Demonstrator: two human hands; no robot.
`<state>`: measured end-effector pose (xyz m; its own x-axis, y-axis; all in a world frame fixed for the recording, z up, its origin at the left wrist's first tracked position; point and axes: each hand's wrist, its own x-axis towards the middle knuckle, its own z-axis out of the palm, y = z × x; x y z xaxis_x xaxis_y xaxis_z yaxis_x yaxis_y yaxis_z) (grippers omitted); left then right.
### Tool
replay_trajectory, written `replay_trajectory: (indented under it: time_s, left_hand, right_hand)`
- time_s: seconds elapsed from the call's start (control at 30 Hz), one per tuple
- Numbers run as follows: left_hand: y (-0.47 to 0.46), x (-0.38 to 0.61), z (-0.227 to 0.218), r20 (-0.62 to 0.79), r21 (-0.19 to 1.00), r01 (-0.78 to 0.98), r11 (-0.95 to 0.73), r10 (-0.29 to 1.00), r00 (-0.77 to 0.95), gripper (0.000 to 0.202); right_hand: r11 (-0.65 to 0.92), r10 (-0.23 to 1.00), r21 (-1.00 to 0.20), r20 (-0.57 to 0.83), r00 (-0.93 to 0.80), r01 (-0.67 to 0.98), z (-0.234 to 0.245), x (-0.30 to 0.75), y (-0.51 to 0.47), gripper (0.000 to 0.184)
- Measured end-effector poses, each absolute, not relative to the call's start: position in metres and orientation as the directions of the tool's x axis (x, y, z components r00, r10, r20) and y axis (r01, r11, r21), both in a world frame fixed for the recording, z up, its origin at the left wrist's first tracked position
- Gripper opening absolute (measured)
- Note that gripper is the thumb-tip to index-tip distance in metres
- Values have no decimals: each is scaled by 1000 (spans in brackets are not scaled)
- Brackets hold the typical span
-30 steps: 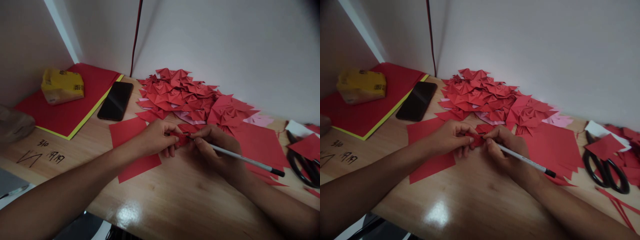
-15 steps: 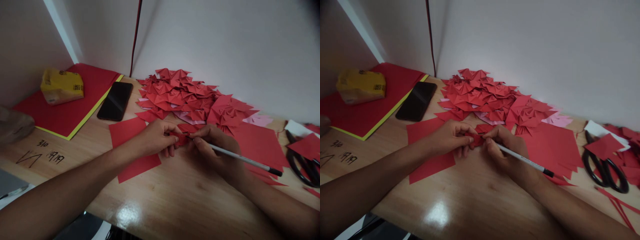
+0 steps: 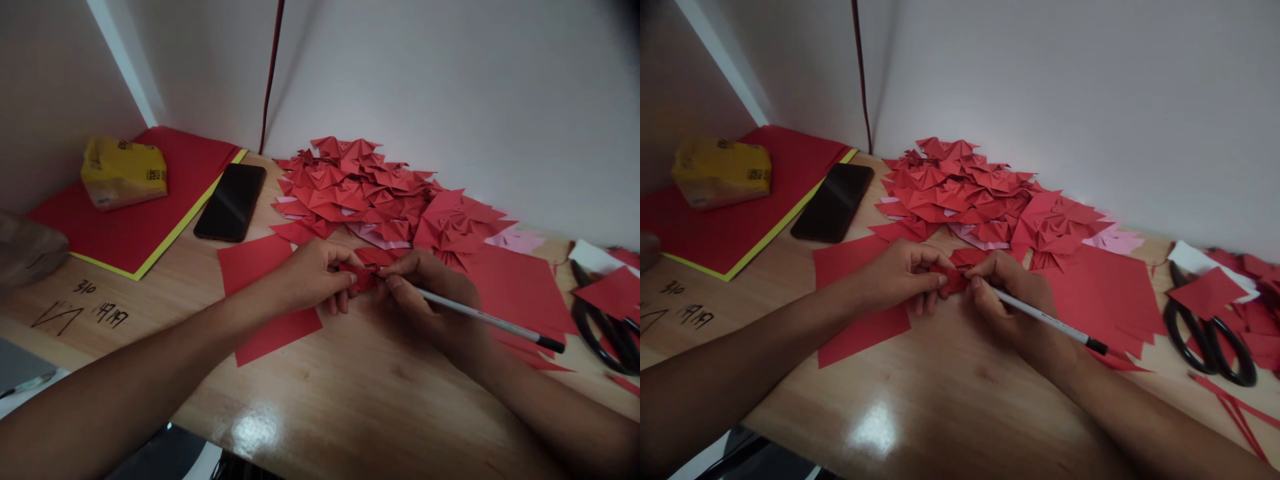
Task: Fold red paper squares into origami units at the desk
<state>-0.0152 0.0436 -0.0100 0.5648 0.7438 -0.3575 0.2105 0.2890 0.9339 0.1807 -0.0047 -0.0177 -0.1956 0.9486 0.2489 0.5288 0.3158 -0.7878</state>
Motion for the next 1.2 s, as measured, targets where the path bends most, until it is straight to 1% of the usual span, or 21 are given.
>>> replay_trajectory:
  time_s: [0.2,0.4,0.53,0.7,0.83,1.2]
  left_hand:
    - [44,-14,-9,-360,933,203,297,747,559,14]
    - [43,-14,-8,-365,931,210,299,741,564,13]
    - [44,-14,-9,-365,931,219,292,740,565,12]
    - [44,-15,-10,-352,936,214,279,741,572,12]
    - [44,-15,-10,-356,935,218,281,741,569,12]
    - [43,-15,-8,-358,934,216,285,739,571,12]
  right_hand:
    - [317,948,-794,255,-189,519,-15,177,-4,10]
    - [320,947,-782,262,-184,535,-18,179,-4,7]
    - [314,949,-773,251,-188,551,-19,181,-4,8]
    - [302,953,-808,245,-178,506,-18,179,-4,8]
    - [314,950,-781,257,-180,539,-16,177,-4,7]
    - [298,954,-787,231,-190,540,-16,179,-5,8]
